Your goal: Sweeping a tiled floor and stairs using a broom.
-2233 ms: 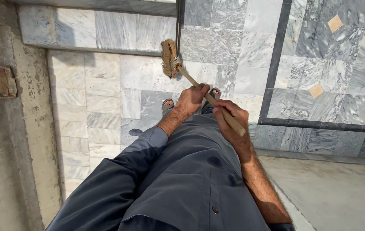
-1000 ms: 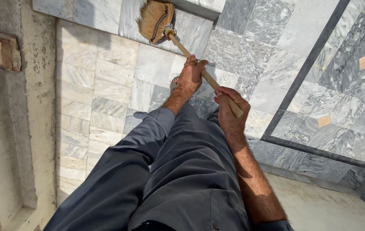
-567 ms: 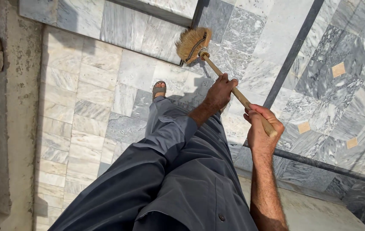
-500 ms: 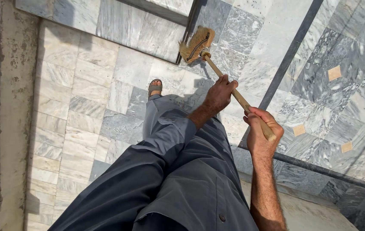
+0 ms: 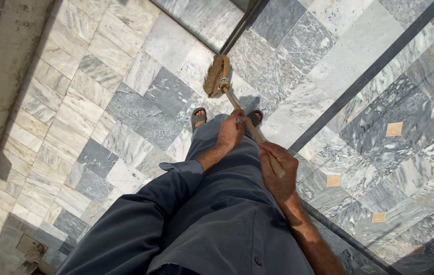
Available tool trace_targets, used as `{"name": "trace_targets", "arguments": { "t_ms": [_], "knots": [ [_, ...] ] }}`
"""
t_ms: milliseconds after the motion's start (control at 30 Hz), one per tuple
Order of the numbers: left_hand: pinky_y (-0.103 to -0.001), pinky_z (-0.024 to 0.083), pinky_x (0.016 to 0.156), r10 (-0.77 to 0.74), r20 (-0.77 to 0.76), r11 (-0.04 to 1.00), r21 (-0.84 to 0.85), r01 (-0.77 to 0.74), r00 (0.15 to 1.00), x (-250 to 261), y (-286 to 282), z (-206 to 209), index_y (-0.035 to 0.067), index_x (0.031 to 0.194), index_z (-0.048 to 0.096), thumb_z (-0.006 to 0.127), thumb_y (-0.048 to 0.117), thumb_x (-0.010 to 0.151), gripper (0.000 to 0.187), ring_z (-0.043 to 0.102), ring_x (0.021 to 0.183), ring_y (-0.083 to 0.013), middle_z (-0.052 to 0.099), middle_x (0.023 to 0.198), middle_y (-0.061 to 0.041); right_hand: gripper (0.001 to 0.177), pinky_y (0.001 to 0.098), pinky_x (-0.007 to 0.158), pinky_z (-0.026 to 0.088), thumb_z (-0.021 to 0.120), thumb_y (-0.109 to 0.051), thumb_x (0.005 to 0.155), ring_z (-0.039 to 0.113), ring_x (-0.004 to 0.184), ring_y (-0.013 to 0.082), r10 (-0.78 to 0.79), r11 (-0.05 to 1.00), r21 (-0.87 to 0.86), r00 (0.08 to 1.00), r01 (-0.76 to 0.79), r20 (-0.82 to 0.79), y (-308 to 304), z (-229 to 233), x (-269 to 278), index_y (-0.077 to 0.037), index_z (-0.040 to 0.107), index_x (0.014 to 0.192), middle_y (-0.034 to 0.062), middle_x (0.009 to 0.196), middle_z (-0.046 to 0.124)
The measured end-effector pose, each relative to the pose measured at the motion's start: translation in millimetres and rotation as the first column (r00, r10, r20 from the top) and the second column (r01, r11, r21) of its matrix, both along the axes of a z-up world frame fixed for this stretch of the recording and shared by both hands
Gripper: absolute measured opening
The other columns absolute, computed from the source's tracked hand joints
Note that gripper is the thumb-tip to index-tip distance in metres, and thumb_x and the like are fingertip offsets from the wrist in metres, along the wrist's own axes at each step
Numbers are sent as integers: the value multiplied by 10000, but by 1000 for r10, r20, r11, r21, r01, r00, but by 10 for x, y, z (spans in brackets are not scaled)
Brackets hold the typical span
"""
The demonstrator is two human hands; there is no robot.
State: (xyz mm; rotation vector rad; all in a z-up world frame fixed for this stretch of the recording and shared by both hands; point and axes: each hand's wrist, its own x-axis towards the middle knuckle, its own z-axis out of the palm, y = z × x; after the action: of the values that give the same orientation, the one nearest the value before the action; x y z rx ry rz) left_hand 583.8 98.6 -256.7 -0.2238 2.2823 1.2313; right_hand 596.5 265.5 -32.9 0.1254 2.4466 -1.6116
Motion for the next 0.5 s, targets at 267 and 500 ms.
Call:
{"name": "trace_targets", "arguments": {
  "t_ms": [267,500],
  "knots": [
    [-343,607,713,638,581,342,374,-862,506,-63,-864,270,-88,1474,380,668,222,973,656,703,833,-158,687,977,-73,188,305,823,582,674,-35,981,735,981,203,72,976,-205,997,-77,-32,-1195,-468,-46,28,712,1154,172,1103,754],
    [-277,496,609,794,343,370,382,-847,502,-300,-2198,-384,-73,1606,167,657,72,898,874,596,686,-115,606,779,-54,285,348,877,585,684,-93,991,748,1063,267,289,936,-202,957,-289,-29,-2399,-868,-380,3,657,1258,187,1191,729]
  ]
}}
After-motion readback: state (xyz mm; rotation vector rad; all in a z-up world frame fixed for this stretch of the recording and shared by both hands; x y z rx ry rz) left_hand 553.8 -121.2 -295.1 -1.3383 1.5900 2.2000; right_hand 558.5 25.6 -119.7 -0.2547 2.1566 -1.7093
